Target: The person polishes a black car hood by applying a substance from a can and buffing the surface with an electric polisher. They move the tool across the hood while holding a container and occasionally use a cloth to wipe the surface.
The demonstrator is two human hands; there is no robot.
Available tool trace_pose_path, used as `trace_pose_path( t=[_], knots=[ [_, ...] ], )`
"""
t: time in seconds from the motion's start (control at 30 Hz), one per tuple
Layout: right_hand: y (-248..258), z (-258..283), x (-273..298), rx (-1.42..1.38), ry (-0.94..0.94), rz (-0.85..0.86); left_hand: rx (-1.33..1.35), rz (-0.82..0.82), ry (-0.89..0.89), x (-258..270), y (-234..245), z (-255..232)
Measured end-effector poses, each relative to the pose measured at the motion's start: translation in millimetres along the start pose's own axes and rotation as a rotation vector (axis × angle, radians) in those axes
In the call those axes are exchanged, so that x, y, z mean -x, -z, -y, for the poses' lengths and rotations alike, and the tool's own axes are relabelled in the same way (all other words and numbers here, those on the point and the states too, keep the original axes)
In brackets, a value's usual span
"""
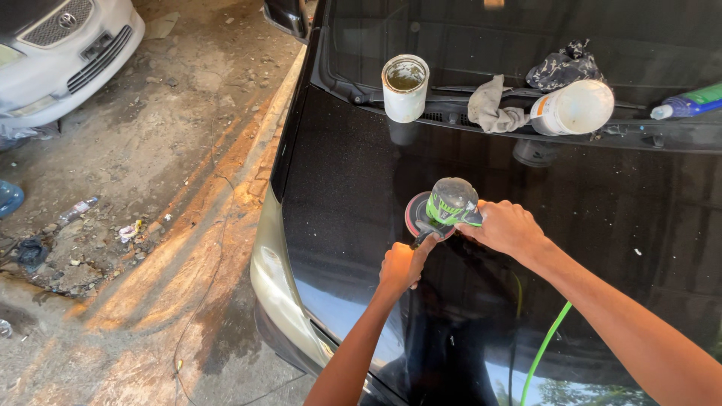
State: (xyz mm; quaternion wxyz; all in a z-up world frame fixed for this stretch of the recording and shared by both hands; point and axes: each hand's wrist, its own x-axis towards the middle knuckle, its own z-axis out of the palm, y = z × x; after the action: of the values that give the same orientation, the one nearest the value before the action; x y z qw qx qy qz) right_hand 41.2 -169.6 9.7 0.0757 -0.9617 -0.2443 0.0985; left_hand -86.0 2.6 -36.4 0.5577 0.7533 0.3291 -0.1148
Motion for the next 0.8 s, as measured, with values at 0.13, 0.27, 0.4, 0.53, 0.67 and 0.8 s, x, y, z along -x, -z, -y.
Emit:
trace_pose_path(
  t=[0.13, 0.27, 0.4, 0.53, 0.67, 0.8],
  knots=[
    [-2, -5, 11, 0.015, -0.021, 0.025, -0.034, 0.004, -0.024, 6, -7, 5],
    [-5, -9, 22, 0.032, 0.044, -0.038, -0.033, 0.011, -0.013, 12, -14, 12],
    [-9, -9, 35, 0.022, 0.040, -0.019, -0.050, 0.021, -0.037, 17, -20, 24],
    [-12, -13, 50, 0.041, 0.046, -0.020, -0.073, 0.020, -0.068, 25, -28, 33],
    [-17, -18, 66, 0.057, 0.024, -0.025, -0.044, 0.044, -0.088, 36, -36, 40],
    [-25, -23, 85, 0.012, -0.001, -0.016, -0.092, 0.046, -0.059, 49, -45, 48]
  ],
)
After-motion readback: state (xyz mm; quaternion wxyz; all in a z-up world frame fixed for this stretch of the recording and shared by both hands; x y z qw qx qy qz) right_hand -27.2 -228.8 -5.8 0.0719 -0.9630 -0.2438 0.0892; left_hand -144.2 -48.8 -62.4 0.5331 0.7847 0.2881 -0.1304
